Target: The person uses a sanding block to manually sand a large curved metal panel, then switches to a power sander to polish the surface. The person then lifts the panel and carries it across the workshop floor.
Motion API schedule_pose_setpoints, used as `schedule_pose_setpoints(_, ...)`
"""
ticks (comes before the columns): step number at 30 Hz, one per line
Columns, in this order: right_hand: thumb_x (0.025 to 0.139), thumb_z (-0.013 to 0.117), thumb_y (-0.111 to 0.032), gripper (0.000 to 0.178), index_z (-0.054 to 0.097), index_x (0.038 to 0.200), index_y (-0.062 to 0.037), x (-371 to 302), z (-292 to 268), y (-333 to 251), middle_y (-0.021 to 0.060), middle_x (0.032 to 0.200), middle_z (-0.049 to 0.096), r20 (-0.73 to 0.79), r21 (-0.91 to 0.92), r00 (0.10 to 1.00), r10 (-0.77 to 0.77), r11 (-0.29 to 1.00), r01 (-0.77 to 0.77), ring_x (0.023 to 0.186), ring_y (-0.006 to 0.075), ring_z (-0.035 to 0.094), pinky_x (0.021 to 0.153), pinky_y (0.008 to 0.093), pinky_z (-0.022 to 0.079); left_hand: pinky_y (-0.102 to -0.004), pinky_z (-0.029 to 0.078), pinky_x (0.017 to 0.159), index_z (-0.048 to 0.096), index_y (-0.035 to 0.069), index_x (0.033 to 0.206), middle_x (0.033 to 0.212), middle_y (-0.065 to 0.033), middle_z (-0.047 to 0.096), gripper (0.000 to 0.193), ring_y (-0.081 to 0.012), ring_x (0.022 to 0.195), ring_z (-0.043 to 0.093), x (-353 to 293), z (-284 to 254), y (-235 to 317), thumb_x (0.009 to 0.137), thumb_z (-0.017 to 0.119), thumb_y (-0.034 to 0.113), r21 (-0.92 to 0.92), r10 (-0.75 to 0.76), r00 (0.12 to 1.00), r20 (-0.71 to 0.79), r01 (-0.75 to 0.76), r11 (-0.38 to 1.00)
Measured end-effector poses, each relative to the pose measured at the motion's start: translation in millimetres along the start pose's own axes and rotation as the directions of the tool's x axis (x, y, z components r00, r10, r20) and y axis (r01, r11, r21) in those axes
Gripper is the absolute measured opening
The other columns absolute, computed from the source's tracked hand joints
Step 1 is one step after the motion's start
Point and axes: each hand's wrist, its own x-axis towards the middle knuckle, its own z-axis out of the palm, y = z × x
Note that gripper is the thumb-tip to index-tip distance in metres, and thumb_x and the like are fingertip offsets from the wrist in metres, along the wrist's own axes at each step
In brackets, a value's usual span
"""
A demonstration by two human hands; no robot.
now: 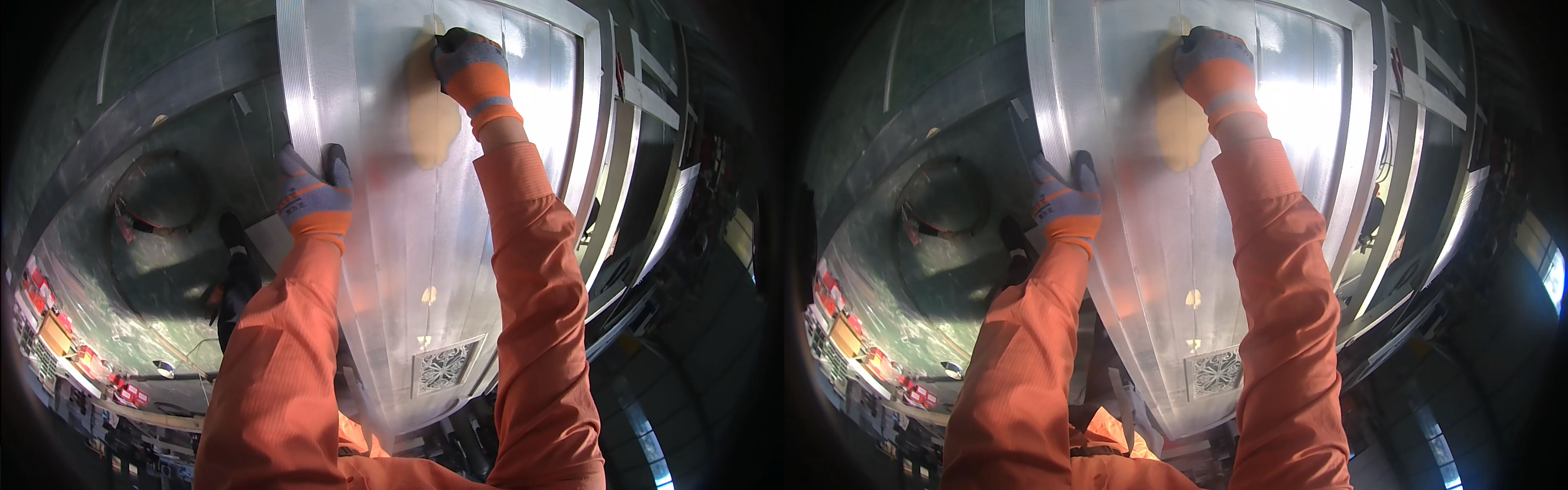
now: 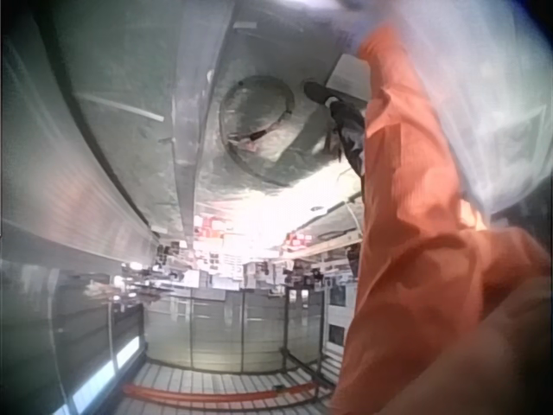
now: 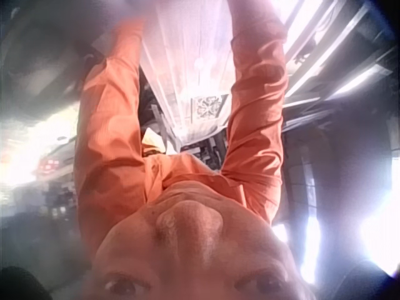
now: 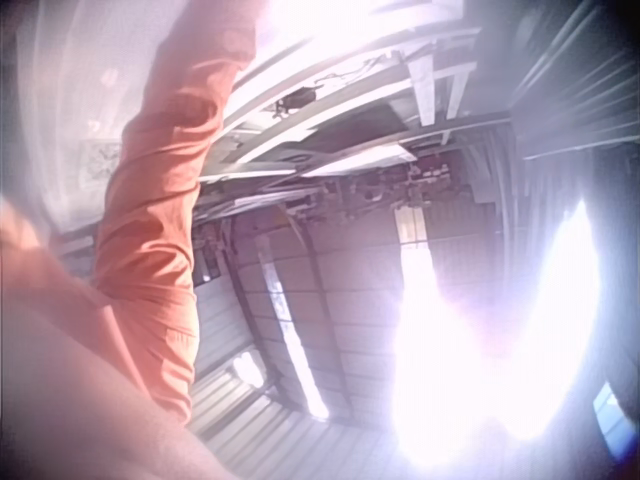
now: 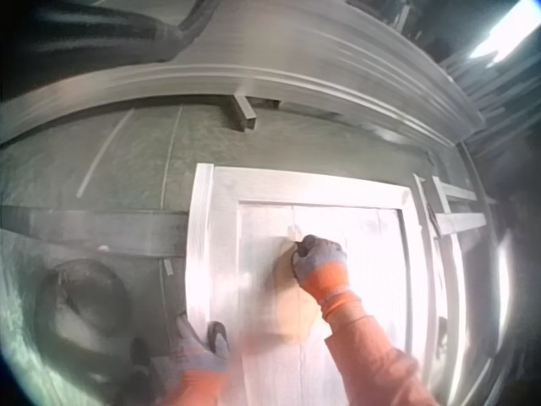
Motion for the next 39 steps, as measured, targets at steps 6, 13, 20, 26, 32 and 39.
schedule_pose_setpoints(6, 0.094, 0.061, -0.03, 0.028, 0.077, 0.1, -0.009, 4.1, -0.1, 2.1, 0.0167, 0.082, 0.074, 0.115, 0.016, 0.993, 0.008, 1.0, -0.01, 0.075, 0.035, 0.073, 0.075, 0.041, 0.058, -0.0506, 0.052, 0.095, 0.04, 0.0, 0.144, 0.125, -0.0281, 0.062, 0.077, -0.045, 0.112, 0.064, -0.9, 0.0, -2.0, 0.086, 0.07, 0.041, 0.022, 0.016, 1.0, -0.002, -0.016, 1.0)
schedule_pose_setpoints(13, 0.097, 0.063, -0.033, 0.033, 0.076, 0.099, -0.0033, -15.4, -0.5, 16.6, 0.0165, 0.099, 0.076, 0.062, 0.442, 0.975, 0.212, 0.87, -0.217, 0.089, 0.0363, 0.072, 0.082, 0.0418, 0.057, -0.0502, 0.052, 0.096, 0.04, -0.001, 0.144, 0.128, -0.027, 0.061, 0.077, -0.045, 0.114, 0.063, -1.1, 0.2, -1.1, 0.087, 0.071, 0.042, 0.015, 0.005, 1.0, 0.005, -0.005, 1.0)
schedule_pose_setpoints(20, 0.096, 0.063, -0.018, 0.018, 0.069, 0.111, -0.0094, -15.3, -2.0, 19.1, 0.0057, 0.1, 0.072, -0.006, -0.035, 0.904, -0.428, 0.903, 0.428, 0.091, 0.0226, 0.07, 0.086, 0.0315, 0.057, -0.051, 0.051, 0.096, 0.041, -0.002, 0.14, 0.125, -0.029, 0.061, 0.074, -0.0462, 0.114, 0.061, 2.0, -12.9, 9.5, 0.088, 0.07, 0.04, -0.048, -0.084, 0.995, 0.059, 0.087, 0.995)
schedule_pose_setpoints(26, 0.098, 0.06, -0.025, 0.019, 0.064, 0.105, -0.0071, 38.6, 39.3, 182.9, 0.004, 0.085, 0.065, -0.268, -0.8, 0.902, -0.34, 0.6, -0.011, 0.085, 0.0223, 0.066, 0.081, 0.0321, 0.054, -0.0515, 0.05, 0.097, 0.04, -0.003, 0.142, 0.126, -0.03, 0.06, 0.076, -0.0473, 0.114, 0.061, -2.9, -2.2, 18.3, 0.087, 0.07, 0.039, -0.078, 0.093, 0.993, 0.066, -0.088, 0.993)
schedule_pose_setpoints(32, 0.092, 0.07, -0.035, 0.034, 0.069, 0.113, -0.0072, 3.3, 39.8, 19.9, 0.0092, 0.097, 0.07, -0.049, 0.342, 0.981, -0.186, 0.92, 0.192, 0.096, 0.0269, 0.068, 0.087, 0.0358, 0.056, -0.052, 0.05, 0.097, 0.037, -0.004, 0.147, 0.128, -0.0305, 0.059, 0.08, -0.0472, 0.116, 0.06, -0.5, -1.8, 1.2, 0.087, 0.069, 0.039, -0.021, -0.007, 1.0, -0.005, 0.007, 1.0)
schedule_pose_setpoints(39, 0.101, 0.058, -0.027, 0.024, 0.066, 0.11, -0.0064, 11.4, 25.0, 34.5, 0.011, 0.101, 0.069, -0.451, 0.749, 0.892, -0.038, 0.527, 0.402, 0.092, 0.0272, 0.067, 0.089, 0.0373, 0.056, -0.0512, 0.05, 0.098, 0.038, -0.005, 0.147, 0.129, -0.0318, 0.059, 0.08, -0.0479, 0.117, 0.06, 5.3, -4.2, 5.4, 0.09, 0.066, 0.044, 0.01, -0.067, 0.997, 0.038, 0.066, 0.998)
